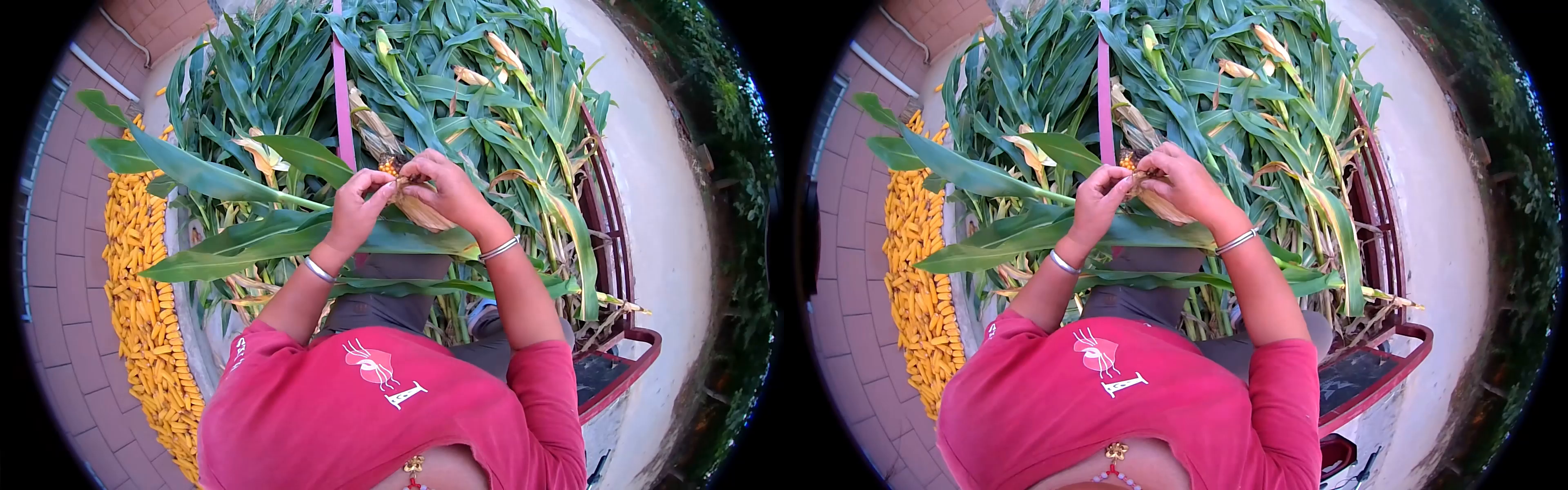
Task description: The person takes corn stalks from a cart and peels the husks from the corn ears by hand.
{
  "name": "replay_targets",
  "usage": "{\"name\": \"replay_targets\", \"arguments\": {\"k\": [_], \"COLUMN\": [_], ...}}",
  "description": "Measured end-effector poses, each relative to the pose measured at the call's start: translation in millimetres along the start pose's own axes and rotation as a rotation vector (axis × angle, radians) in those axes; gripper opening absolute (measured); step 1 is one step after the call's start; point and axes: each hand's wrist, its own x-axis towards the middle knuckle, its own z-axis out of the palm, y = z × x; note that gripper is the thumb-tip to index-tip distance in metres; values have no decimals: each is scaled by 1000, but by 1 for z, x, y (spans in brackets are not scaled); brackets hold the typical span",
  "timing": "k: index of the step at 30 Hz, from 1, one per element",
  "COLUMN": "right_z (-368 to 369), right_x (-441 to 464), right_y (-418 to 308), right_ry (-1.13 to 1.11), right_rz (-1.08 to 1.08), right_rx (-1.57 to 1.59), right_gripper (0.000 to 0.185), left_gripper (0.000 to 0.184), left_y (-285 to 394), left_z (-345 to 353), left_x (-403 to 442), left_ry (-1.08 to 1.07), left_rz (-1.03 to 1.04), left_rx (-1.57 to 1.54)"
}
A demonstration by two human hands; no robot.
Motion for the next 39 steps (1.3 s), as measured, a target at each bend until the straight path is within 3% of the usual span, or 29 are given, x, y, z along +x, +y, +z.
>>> {"name": "replay_targets", "arguments": {"k": [4,13,15,17,19,21,22,23,24,28,32,35,39], "right_z": [-1,-11,-10,-2,-1,4,6,9,13,20,29,14,9], "right_x": [8,5,-2,-14,-18,-17,-15,-15,-16,-19,-19,-42,-78], "right_y": [1,1,13,15,8,13,16,20,20,5,15,32,49], "right_ry": [-29,-145,33,140,157,180,204,206,209,215,277,590,718], "right_rz": [-46,4,399,413,262,149,34,28,74,229,223,604,649], "right_rx": [-146,-6,241,482,253,239,221,219,294,325,185,808,986], "right_gripper": [16,13,13,8,10,9,9,9,9,6,5,7,8], "left_gripper": [7,15,11,11,14,23,28,34,44,37,15,9,10], "left_y": [7,44,35,27,20,23,29,33,33,17,24,33,36], "left_z": [4,-14,-14,-18,-20,-13,-6,0,5,15,-1,-11,-14], "left_x": [-1,5,-5,-4,-6,-9,-10,-12,-15,-14,-7,-4,-3], "left_ry": [47,-269,-358,-265,-212,-250,-183,-114,-101,21,-169,-315,-423], "left_rz": [-2,214,265,189,221,185,311,439,405,356,451,520,524], "left_rx": [-19,416,397,318,320,288,424,561,585,564,590,666,664]}}
